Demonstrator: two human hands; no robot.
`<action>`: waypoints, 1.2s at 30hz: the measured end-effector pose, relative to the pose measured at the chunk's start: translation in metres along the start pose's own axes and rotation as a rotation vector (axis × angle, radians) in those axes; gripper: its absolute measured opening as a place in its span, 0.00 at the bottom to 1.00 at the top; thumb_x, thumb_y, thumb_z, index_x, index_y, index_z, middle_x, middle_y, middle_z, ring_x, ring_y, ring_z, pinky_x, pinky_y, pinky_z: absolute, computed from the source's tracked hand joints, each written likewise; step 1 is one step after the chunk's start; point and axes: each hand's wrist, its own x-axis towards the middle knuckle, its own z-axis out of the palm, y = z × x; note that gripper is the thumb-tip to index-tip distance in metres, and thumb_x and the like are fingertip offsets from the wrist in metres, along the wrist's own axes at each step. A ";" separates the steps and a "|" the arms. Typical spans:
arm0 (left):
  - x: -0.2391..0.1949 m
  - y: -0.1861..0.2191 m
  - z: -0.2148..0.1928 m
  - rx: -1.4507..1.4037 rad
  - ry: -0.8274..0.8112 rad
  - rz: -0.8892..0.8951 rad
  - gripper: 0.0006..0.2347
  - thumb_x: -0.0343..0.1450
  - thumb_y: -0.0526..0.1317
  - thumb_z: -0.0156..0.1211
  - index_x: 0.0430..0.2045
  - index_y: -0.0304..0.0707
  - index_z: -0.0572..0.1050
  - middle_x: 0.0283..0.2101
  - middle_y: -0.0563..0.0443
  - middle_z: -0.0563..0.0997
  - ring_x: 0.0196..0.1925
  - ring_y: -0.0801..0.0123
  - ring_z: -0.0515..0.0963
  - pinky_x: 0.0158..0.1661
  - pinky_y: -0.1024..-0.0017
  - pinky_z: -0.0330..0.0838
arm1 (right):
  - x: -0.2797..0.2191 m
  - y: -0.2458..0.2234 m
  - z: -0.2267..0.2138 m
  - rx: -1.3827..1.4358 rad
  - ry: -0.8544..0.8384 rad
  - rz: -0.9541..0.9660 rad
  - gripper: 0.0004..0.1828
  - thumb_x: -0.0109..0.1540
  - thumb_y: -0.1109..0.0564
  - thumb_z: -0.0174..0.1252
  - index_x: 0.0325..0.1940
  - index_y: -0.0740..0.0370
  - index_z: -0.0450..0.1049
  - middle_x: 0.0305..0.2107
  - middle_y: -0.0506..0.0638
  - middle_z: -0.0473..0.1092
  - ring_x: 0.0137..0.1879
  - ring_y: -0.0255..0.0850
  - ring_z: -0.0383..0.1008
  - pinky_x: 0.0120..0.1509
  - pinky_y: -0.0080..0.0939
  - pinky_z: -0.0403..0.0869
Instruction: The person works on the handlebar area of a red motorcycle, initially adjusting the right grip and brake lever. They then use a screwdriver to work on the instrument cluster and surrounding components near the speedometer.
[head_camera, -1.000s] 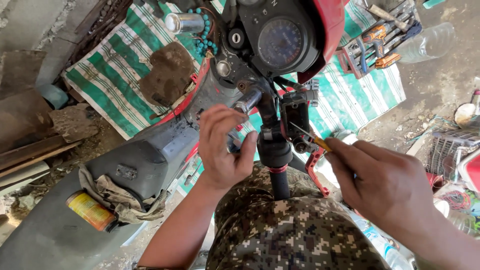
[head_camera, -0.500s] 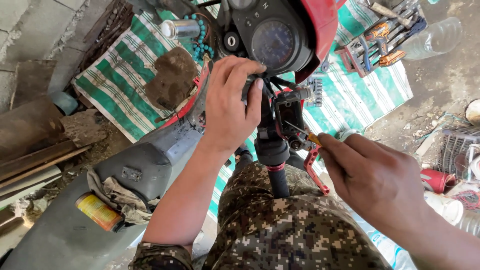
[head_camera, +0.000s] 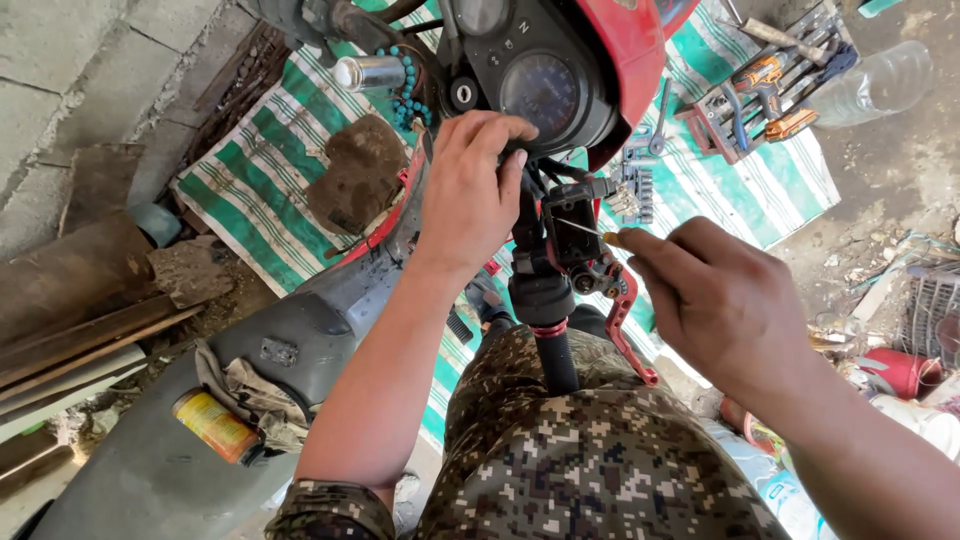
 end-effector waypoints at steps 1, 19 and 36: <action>-0.001 -0.001 0.000 -0.011 -0.009 -0.016 0.08 0.79 0.30 0.60 0.51 0.39 0.80 0.53 0.45 0.80 0.60 0.48 0.76 0.61 0.51 0.75 | -0.002 0.000 0.005 0.025 0.025 -0.001 0.13 0.76 0.60 0.63 0.64 0.54 0.85 0.33 0.47 0.69 0.28 0.43 0.69 0.29 0.46 0.68; 0.002 0.007 -0.011 -0.017 -0.106 -0.131 0.08 0.80 0.33 0.61 0.51 0.41 0.80 0.54 0.46 0.80 0.62 0.50 0.76 0.63 0.49 0.73 | -0.023 -0.002 0.037 0.163 0.137 0.073 0.16 0.76 0.62 0.61 0.68 0.60 0.83 0.41 0.53 0.75 0.32 0.47 0.75 0.31 0.48 0.74; 0.004 0.008 -0.011 -0.014 -0.119 -0.161 0.08 0.80 0.33 0.61 0.51 0.42 0.81 0.54 0.47 0.80 0.62 0.51 0.77 0.61 0.49 0.75 | -0.023 0.000 0.042 0.125 0.201 0.022 0.14 0.77 0.64 0.62 0.66 0.64 0.83 0.42 0.55 0.73 0.30 0.49 0.72 0.28 0.50 0.69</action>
